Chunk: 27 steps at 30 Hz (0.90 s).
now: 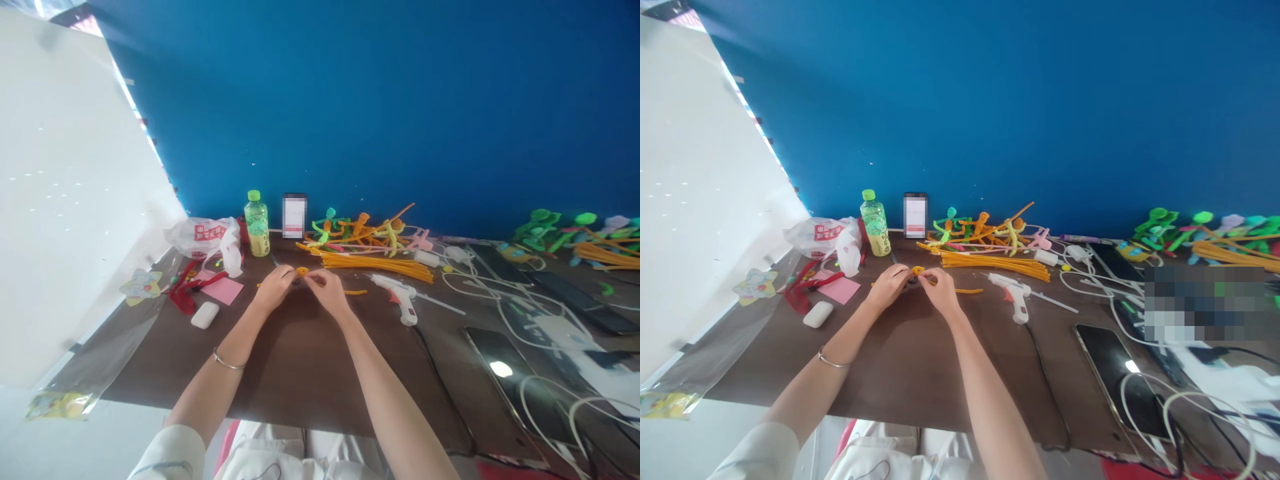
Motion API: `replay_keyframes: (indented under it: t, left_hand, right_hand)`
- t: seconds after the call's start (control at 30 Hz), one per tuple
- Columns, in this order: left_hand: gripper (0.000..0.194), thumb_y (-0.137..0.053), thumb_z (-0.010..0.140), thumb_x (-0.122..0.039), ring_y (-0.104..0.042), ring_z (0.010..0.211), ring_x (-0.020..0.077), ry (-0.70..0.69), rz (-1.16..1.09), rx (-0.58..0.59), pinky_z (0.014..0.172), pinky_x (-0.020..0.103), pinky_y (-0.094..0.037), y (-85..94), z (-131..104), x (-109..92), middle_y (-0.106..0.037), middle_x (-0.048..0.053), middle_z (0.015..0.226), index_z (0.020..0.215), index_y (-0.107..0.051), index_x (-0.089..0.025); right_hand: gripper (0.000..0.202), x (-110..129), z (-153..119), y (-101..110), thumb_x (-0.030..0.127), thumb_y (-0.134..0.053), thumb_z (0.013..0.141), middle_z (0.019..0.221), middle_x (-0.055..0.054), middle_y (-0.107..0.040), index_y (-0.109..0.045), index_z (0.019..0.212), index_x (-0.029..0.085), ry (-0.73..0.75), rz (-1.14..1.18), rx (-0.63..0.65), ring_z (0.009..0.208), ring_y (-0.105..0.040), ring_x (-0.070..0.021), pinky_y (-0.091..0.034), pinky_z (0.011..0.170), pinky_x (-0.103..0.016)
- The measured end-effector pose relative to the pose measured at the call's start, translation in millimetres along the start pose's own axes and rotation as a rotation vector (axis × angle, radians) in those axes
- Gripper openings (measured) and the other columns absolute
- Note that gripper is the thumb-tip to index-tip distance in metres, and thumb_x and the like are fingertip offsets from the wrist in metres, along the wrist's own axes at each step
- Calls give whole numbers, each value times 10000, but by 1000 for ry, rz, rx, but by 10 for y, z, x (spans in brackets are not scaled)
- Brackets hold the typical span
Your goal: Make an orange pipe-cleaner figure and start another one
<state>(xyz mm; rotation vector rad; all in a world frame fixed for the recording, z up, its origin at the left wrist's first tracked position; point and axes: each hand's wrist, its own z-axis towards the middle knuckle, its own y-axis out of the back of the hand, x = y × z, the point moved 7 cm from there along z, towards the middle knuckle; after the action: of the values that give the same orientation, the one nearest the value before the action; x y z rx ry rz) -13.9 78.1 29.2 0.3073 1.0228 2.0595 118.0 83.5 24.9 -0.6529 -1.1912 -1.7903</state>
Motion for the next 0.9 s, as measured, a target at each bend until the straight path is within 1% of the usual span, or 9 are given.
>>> replay_keyframes:
  t: [0.07,0.17,0.3,0.43,0.53,0.6,0.67,0.77,0.9]
  left_hand:
    - [200,-387,857,-184,-543,814,152,20,-53,-77,762,298,-457,34,2,18,-577,78,859,899,-579,-150]
    - [191,-413,850,-204,-559,766,133,94,-171,-203,727,271,-467,82,6,63,-595,62,819,855,-600,-169]
    - [170,-481,815,-253,-575,709,121,294,-317,-314,685,245,-469,121,2,138,-621,56,783,781,-626,-171]
    - [177,-542,764,-307,-588,689,132,544,-496,-335,664,249,-461,105,-25,206,-648,50,757,742,-645,-165]
    - [228,-584,717,-358,-576,608,124,747,-716,-332,593,241,-452,18,-71,261,-642,44,681,741,-656,-143]
    - [277,-614,680,-391,-542,539,108,851,-865,-349,527,227,-426,-56,-102,283,-609,28,599,745,-657,-125]
    - [318,-646,641,-410,-495,488,83,927,-1011,-380,482,212,-388,-134,-128,296,-569,9,543,745,-654,-109]
    - [340,-687,597,-403,-436,457,50,1005,-1228,-432,457,196,-340,-236,-153,303,-529,-8,519,724,-641,-91]
    - [310,-715,581,-359,-402,466,22,1045,-1458,-415,439,177,-296,-321,-143,282,-521,-2,566,665,-612,-79]
  right_hand:
    - [114,-2,0,-12,279,-560,714,782,-48,-677,-629,731,190,-4,16,8,730,-624,-188,-479,695,-313]
    - [120,-7,-4,-34,285,-555,716,792,-46,-676,-623,748,191,-3,40,9,734,-626,-187,-483,697,-312]
    - [144,-21,-12,-53,314,-554,722,796,-48,-673,-616,758,190,-7,75,-12,733,-627,-187,-490,693,-311]
    - [178,-35,-16,-47,353,-559,722,803,-55,-673,-613,749,186,-25,106,-40,729,-629,-188,-496,684,-308]
    - [193,-36,-18,-40,367,-557,724,797,-57,-673,-614,750,184,-38,123,-46,713,-630,-186,-499,675,-306]
    - [196,-31,-20,-36,368,-553,728,789,-57,-673,-614,748,183,-42,131,-48,701,-629,-184,-500,672,-306]
    - [195,-18,-22,-30,367,-553,729,784,-58,-673,-615,744,182,-39,129,-51,698,-629,-185,-499,675,-307]
    - [201,7,-24,-16,372,-552,730,784,-57,-673,-619,741,182,-32,120,-54,703,-628,-188,-496,679,-309]
    - [212,38,-24,4,380,-550,731,776,-55,-672,-622,737,180,-38,132,-61,704,-622,-186,-492,676,-301]
